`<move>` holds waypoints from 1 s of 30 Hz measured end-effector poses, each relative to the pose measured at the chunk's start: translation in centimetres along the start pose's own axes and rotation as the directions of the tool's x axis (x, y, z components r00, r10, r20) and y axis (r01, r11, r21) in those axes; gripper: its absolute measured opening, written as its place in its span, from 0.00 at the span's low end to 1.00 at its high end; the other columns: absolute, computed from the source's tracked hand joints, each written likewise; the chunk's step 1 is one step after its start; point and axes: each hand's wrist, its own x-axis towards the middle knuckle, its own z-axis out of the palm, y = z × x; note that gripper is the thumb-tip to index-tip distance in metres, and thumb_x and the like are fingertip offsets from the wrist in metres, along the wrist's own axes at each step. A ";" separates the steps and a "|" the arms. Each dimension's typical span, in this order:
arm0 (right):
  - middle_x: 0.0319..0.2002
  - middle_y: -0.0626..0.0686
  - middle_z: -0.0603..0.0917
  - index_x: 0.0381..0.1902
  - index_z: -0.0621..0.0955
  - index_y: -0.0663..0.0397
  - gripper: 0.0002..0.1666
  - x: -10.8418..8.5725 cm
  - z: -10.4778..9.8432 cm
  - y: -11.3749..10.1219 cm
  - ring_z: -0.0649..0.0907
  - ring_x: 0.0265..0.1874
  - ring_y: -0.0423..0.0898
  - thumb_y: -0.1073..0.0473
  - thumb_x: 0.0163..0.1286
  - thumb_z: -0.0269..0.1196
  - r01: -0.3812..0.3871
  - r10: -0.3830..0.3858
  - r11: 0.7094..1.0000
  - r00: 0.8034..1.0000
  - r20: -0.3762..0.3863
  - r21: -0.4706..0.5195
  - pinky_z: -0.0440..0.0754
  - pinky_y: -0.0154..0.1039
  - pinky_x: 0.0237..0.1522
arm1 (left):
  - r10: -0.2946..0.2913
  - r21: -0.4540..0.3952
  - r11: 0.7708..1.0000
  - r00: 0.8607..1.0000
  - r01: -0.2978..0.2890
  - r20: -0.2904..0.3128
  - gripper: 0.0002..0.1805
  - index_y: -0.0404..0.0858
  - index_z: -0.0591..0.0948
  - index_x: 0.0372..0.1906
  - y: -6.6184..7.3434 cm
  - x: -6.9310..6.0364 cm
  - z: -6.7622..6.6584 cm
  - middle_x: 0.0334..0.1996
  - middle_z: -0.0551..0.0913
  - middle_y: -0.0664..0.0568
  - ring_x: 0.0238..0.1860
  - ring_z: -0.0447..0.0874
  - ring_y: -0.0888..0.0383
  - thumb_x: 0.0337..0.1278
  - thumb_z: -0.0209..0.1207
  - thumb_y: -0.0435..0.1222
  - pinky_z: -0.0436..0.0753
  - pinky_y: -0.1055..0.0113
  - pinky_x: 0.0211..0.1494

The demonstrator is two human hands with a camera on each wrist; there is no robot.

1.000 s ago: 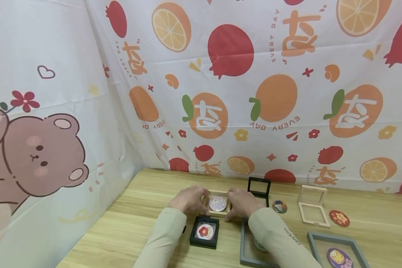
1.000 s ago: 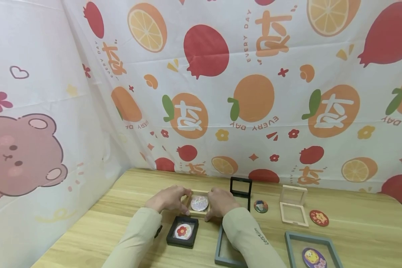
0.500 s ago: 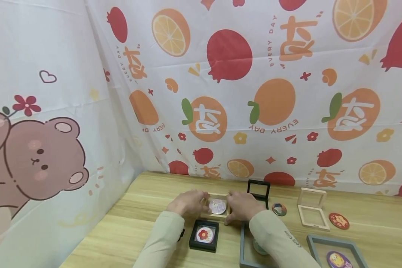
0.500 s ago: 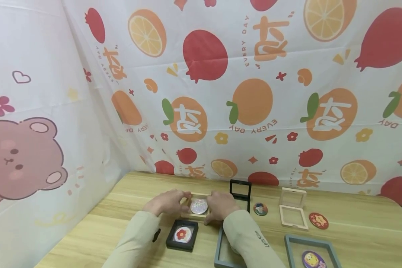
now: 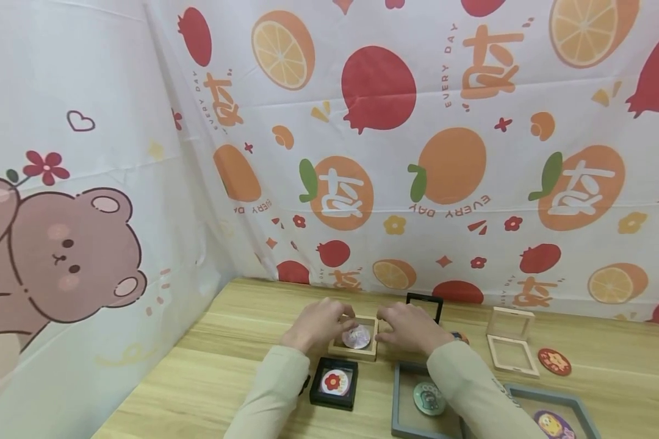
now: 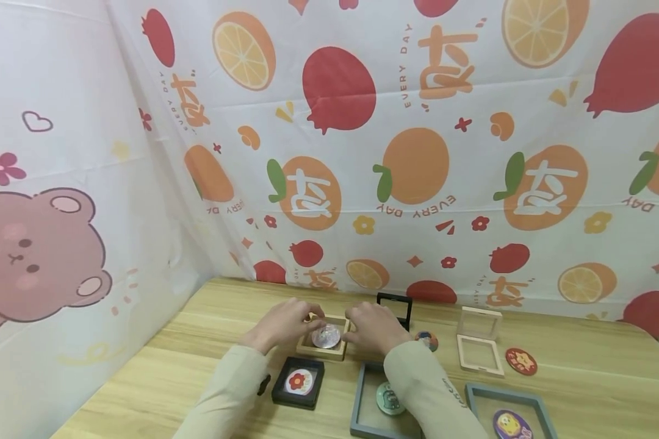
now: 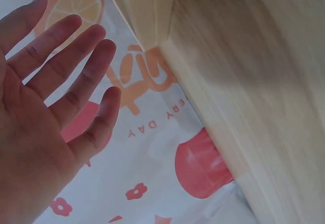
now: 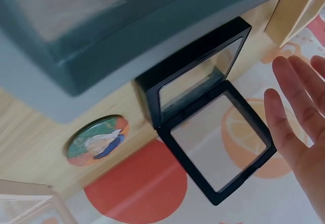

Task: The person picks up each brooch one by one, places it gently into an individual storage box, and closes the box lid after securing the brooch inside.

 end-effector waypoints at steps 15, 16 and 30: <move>0.28 0.47 0.84 0.34 0.87 0.57 0.07 -1.2 -0.7 1.6 0.81 0.28 0.44 0.58 0.66 0.71 0.028 -0.032 0.998 0.998 -0.059 -0.054 0.82 0.42 0.32 | 0.031 0.026 0.999 1.000 -0.031 -0.003 0.09 0.42 0.89 0.35 1.1 0.5 0.4 0.32 0.86 0.58 0.29 0.76 0.64 0.68 0.64 0.41 0.78 0.64 0.35; 0.27 0.47 0.83 0.33 0.87 0.56 0.06 -1.3 -0.8 1.7 0.80 0.27 0.43 0.59 0.66 0.71 0.037 -0.041 0.997 0.997 -0.070 -0.062 0.81 0.42 0.31 | 0.032 0.028 0.999 0.999 -0.032 -0.002 0.08 0.42 0.89 0.35 1.2 0.6 0.3 0.33 0.86 0.58 0.30 0.76 0.64 0.68 0.64 0.41 0.78 0.64 0.35; 0.23 0.42 0.82 0.29 0.86 0.53 0.05 -2.6 -1.5 3.9 0.77 0.22 0.35 0.62 0.66 0.70 0.035 -0.038 0.999 0.994 -0.103 -0.027 0.79 0.35 0.28 | 0.056 0.032 0.998 0.998 -0.057 0.037 0.09 0.43 0.90 0.39 2.8 1.5 -0.6 0.37 0.89 0.58 0.30 0.83 0.64 0.69 0.63 0.42 0.83 0.61 0.40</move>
